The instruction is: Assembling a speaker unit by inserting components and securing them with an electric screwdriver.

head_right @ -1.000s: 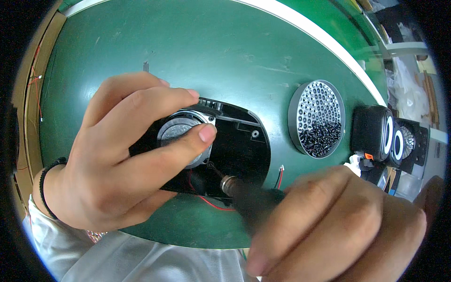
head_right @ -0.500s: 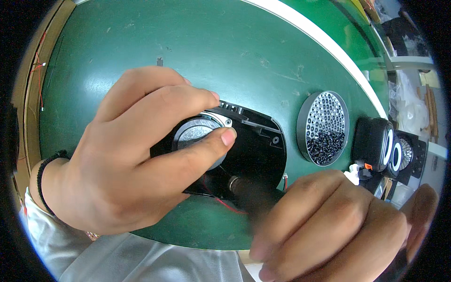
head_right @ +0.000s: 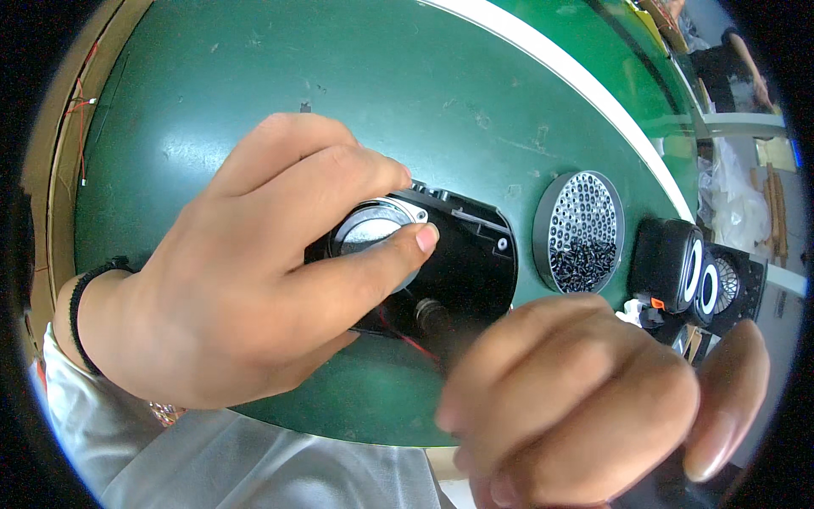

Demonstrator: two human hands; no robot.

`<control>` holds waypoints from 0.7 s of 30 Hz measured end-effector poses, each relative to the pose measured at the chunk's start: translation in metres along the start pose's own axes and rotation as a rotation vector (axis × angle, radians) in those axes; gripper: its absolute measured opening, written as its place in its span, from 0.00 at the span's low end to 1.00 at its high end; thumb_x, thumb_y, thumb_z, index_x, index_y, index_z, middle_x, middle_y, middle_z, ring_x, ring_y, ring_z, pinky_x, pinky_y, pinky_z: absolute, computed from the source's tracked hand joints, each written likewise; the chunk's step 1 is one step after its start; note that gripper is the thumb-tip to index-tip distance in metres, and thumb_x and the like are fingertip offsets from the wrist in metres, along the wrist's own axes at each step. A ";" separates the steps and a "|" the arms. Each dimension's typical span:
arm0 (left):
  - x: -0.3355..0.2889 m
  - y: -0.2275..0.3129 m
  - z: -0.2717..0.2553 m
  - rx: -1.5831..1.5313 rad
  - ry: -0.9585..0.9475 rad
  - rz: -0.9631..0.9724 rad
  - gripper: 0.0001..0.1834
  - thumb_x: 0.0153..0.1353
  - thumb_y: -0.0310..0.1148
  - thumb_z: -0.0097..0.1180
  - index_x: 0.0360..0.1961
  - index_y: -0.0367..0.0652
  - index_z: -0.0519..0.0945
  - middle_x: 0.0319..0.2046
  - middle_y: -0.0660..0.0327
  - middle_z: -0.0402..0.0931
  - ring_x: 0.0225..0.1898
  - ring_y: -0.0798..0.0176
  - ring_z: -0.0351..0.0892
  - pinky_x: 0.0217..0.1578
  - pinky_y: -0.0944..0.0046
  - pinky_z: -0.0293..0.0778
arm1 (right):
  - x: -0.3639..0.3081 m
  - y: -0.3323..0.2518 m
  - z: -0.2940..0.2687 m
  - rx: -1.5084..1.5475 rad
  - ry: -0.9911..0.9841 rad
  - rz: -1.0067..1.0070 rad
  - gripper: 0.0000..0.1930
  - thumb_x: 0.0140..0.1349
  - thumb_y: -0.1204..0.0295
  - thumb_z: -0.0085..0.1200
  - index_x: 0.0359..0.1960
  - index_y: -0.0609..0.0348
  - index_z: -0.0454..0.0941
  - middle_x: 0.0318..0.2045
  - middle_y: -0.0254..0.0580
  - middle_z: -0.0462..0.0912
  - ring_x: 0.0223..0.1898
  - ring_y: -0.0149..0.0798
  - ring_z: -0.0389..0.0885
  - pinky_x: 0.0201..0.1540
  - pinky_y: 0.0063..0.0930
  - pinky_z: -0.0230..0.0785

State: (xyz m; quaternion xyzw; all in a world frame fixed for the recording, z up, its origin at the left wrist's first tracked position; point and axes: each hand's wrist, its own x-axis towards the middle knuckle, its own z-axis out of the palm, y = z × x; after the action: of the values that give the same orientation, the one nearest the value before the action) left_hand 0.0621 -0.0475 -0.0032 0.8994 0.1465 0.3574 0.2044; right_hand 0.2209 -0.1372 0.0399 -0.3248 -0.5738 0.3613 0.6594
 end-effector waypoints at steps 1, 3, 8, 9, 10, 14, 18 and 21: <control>0.002 0.000 -0.001 -0.007 -0.036 -0.023 0.25 0.31 0.23 0.66 0.39 0.32 0.83 0.43 0.49 0.75 0.40 0.47 0.73 0.36 0.56 0.74 | -0.002 0.002 0.006 -0.024 0.116 0.016 0.18 0.59 0.74 0.58 0.45 0.56 0.62 0.20 0.28 0.71 0.19 0.28 0.71 0.28 0.21 0.67; 0.003 0.002 -0.008 -0.005 -0.069 -0.040 0.26 0.31 0.22 0.66 0.40 0.33 0.83 0.43 0.49 0.75 0.41 0.46 0.73 0.37 0.56 0.74 | -0.002 0.001 0.009 -0.044 0.229 0.022 0.17 0.57 0.76 0.59 0.42 0.57 0.62 0.19 0.28 0.71 0.18 0.26 0.71 0.27 0.18 0.67; 0.004 0.003 -0.026 -0.039 -0.255 -0.102 0.31 0.34 0.24 0.69 0.46 0.34 0.81 0.47 0.47 0.72 0.46 0.44 0.72 0.41 0.52 0.74 | 0.006 -0.001 0.018 -0.024 0.129 0.011 0.21 0.64 0.71 0.57 0.50 0.50 0.56 0.19 0.30 0.70 0.18 0.31 0.71 0.25 0.27 0.70; 0.004 0.005 -0.030 -0.012 -0.246 -0.070 0.31 0.34 0.24 0.69 0.46 0.34 0.81 0.47 0.47 0.72 0.46 0.44 0.72 0.41 0.52 0.74 | 0.009 -0.004 0.020 -0.029 0.141 0.011 0.22 0.64 0.70 0.58 0.51 0.49 0.56 0.19 0.30 0.70 0.17 0.32 0.70 0.25 0.29 0.70; 0.004 0.011 -0.035 -0.032 -0.293 -0.104 0.31 0.35 0.25 0.70 0.47 0.35 0.81 0.49 0.46 0.72 0.47 0.43 0.72 0.44 0.51 0.73 | 0.010 -0.012 0.017 -0.043 0.114 0.047 0.24 0.64 0.69 0.60 0.52 0.48 0.56 0.19 0.31 0.69 0.18 0.32 0.69 0.26 0.31 0.70; -0.003 0.000 -0.033 -0.025 -0.333 -0.088 0.29 0.40 0.27 0.71 0.49 0.37 0.81 0.52 0.44 0.69 0.51 0.42 0.71 0.49 0.48 0.72 | 0.019 -0.036 -0.001 -0.083 0.277 -0.139 0.24 0.66 0.67 0.56 0.58 0.56 0.57 0.26 0.34 0.70 0.24 0.32 0.71 0.34 0.30 0.69; 0.002 0.003 -0.040 -0.096 -0.291 -0.093 0.27 0.44 0.28 0.71 0.50 0.38 0.82 0.50 0.45 0.68 0.52 0.42 0.70 0.48 0.52 0.76 | 0.024 -0.053 -0.043 -0.276 0.633 -0.302 0.24 0.67 0.72 0.51 0.62 0.65 0.58 0.43 0.45 0.71 0.40 0.36 0.76 0.51 0.34 0.68; 0.004 0.005 -0.047 -0.111 -0.301 -0.130 0.27 0.44 0.28 0.72 0.50 0.37 0.82 0.49 0.45 0.68 0.54 0.42 0.69 0.49 0.53 0.77 | 0.020 -0.049 -0.057 -0.422 0.801 -0.314 0.26 0.66 0.75 0.49 0.64 0.70 0.59 0.58 0.53 0.70 0.55 0.43 0.75 0.65 0.41 0.61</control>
State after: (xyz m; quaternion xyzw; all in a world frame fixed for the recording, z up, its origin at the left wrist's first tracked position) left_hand 0.0325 -0.0377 0.0327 0.9188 0.1520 0.2121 0.2961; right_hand 0.2841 -0.1475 0.0842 -0.4745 -0.3777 -0.0207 0.7948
